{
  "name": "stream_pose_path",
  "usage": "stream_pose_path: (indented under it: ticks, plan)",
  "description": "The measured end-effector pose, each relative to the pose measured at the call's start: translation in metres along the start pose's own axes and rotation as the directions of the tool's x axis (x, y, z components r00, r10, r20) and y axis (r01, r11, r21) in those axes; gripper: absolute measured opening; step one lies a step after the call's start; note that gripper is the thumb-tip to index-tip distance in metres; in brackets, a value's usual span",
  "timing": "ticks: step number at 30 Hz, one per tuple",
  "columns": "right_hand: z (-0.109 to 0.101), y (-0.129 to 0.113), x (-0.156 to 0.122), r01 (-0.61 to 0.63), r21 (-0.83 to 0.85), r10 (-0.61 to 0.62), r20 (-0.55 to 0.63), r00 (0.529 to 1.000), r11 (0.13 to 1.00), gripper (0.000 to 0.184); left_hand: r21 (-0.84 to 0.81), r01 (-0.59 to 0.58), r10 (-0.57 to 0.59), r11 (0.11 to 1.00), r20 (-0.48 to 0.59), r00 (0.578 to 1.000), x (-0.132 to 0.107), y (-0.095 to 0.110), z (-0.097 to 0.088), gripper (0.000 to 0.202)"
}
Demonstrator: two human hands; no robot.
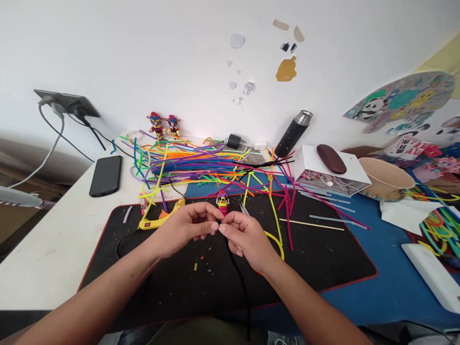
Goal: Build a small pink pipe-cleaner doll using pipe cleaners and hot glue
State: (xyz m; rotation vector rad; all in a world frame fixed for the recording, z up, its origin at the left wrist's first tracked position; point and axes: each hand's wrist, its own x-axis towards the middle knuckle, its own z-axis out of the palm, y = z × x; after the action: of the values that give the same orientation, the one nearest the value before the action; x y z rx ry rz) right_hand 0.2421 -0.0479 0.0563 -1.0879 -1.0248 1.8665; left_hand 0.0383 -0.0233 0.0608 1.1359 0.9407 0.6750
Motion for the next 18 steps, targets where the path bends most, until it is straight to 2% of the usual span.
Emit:
stream_pose_path:
  ticks: [6,12,18]
  plan:
    - [0.001,0.003,0.002,-0.010,0.019,0.010,0.021,1.000,1.000,0.032,-0.144,0.041,-0.040,0.989,0.010,0.999,0.001,-0.004,0.001,0.038]
    - [0.003,0.005,0.003,-0.031,0.068,0.029,0.030,0.999,0.997,0.033,-0.356,0.147,-0.133,0.923,0.063,0.989,-0.001,-0.008,0.002,0.043]
    - [0.005,0.008,0.000,-0.061,0.088,0.060,0.018,0.998,0.994,0.033,-0.406,0.189,-0.160,0.894,0.104,0.982,-0.001,-0.013,0.001,0.042]
